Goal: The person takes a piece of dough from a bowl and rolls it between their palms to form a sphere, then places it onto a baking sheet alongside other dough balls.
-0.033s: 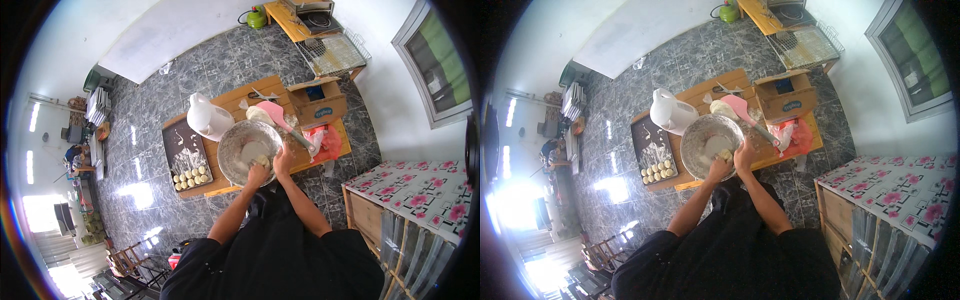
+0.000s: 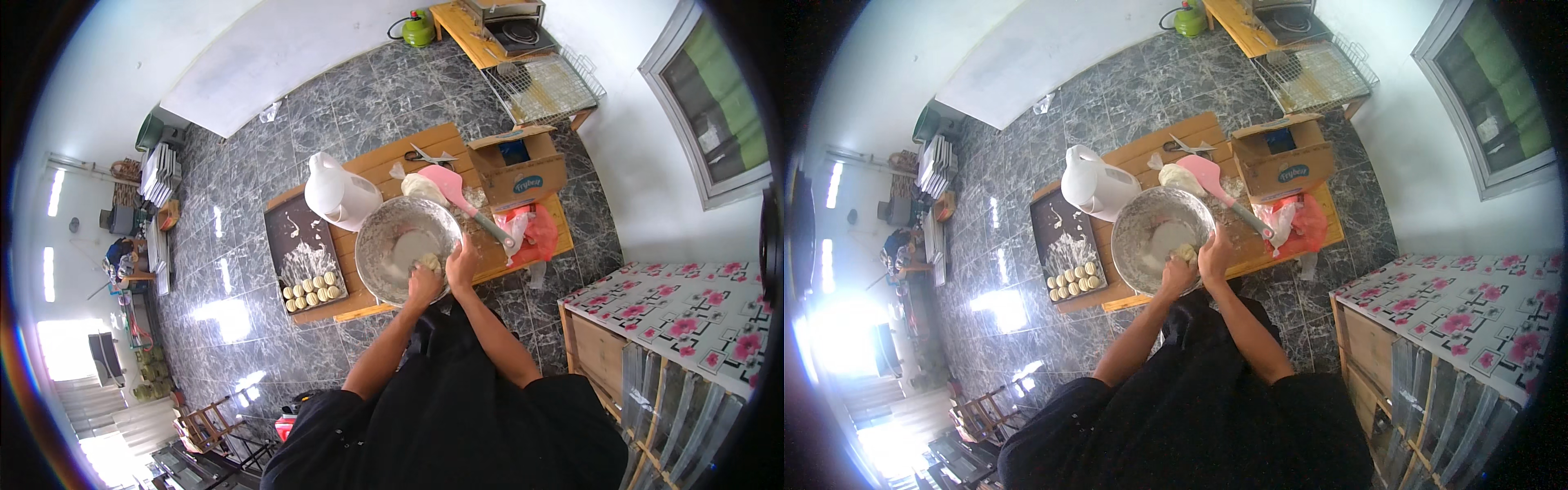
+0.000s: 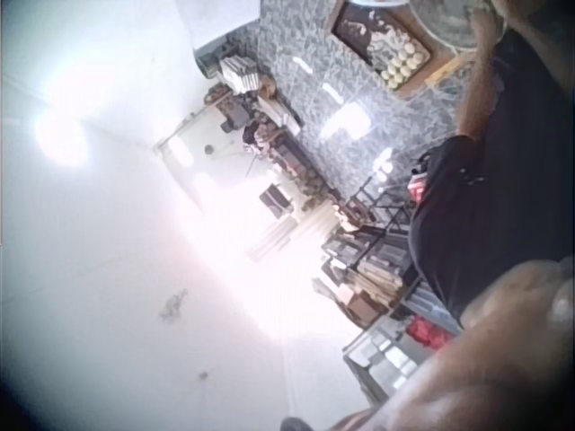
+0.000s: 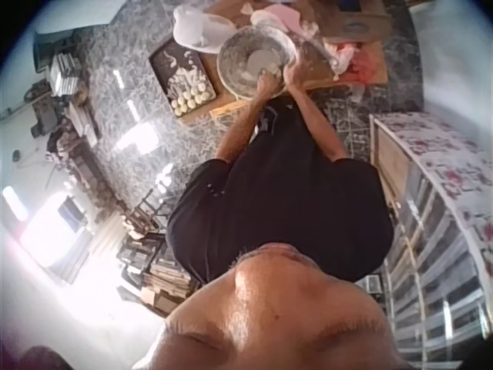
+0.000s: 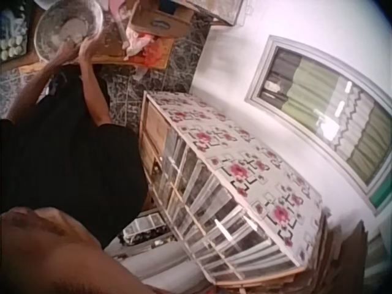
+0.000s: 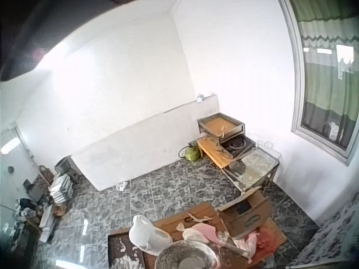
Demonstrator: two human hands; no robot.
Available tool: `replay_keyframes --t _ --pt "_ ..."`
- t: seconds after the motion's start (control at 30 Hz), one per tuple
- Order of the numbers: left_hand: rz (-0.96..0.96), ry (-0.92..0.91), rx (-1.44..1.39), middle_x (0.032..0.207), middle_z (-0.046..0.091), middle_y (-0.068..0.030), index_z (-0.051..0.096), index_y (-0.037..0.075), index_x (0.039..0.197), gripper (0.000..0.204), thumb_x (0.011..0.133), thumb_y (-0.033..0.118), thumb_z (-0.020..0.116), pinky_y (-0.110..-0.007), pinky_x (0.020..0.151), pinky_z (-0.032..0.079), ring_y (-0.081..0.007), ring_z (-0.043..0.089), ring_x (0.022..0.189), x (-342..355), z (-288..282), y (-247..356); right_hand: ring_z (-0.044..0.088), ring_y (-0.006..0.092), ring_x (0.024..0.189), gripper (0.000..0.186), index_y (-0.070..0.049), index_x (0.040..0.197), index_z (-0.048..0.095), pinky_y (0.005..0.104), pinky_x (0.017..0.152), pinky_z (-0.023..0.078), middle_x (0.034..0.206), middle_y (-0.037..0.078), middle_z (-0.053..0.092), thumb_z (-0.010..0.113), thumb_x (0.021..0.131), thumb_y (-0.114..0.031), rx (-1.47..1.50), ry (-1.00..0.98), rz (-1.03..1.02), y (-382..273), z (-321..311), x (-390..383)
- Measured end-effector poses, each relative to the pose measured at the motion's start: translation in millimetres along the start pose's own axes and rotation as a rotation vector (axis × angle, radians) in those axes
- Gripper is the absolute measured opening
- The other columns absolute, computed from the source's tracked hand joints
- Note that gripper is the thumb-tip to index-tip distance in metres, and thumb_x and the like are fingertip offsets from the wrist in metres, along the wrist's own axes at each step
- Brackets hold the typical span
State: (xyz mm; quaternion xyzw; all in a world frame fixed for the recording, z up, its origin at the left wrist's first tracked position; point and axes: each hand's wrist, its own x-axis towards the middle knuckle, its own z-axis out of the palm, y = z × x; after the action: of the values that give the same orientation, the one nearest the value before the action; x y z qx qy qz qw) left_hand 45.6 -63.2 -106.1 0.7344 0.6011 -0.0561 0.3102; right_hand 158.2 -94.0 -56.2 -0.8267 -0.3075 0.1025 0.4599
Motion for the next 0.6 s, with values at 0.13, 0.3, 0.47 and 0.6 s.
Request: replay_keyframes --t 0.13,0.3,0.47,0.6 --pt "-0.061 -0.031 -0.127 0.104 0.065 -0.0328 0.061 -0.009 0.109 0.052 0.082 0.035 0.066 -0.051 0.09 0.052 -0.0477 0.065 0.099 5.4 -11.3 14.9 0.06 0.0472 0.094 0.026 0.004 0.116 0.056 0.0501 0.079 0.047 0.098 0.028 0.064 0.052 0.09 0.001 0.039 0.031 0.034 -0.4 -3.9 -1.4" --pt "-0.338 -0.244 -0.829 0.1 0.067 -0.0288 0.06 -0.007 0.111 0.047 0.081 0.029 0.067 -0.048 0.084 0.054 -0.0455 0.065 0.095 38.8 -53.6 19.8 0.061 0.0461 0.097 0.028 0.003 0.118 0.057 0.0506 0.08 0.047 0.102 0.027 0.064 0.051 0.09 0.001 -0.011 -0.02 0.077 -1.6 -6.7 -1.3" --pt "-0.146 0.138 -0.19 0.116 0.06 -0.0277 0.054 -0.003 0.125 0.052 0.084 0.027 0.067 -0.051 0.093 0.049 -0.0479 0.063 0.094 60.3 -95.2 11.4 0.061 0.0454 0.097 0.03 0.002 0.119 0.057 0.0506 0.081 0.048 0.103 0.027 0.065 0.053 0.089 0.0 -0.02 -0.08 0.119 -3.1 -10.4 -0.4" --pt "0.417 0.135 -0.099 0.129 0.049 -0.0295 0.043 -0.001 0.136 0.063 0.085 0.027 0.067 -0.051 0.098 0.045 -0.0493 0.055 0.108 55.5 -82.2 2.2 0.061 0.0454 0.097 0.029 0.003 0.119 0.057 0.0501 0.082 0.048 0.103 0.027 0.064 0.052 0.09 0.0 0.021 -0.077 0.074 -2.8 -12.3 1.5"
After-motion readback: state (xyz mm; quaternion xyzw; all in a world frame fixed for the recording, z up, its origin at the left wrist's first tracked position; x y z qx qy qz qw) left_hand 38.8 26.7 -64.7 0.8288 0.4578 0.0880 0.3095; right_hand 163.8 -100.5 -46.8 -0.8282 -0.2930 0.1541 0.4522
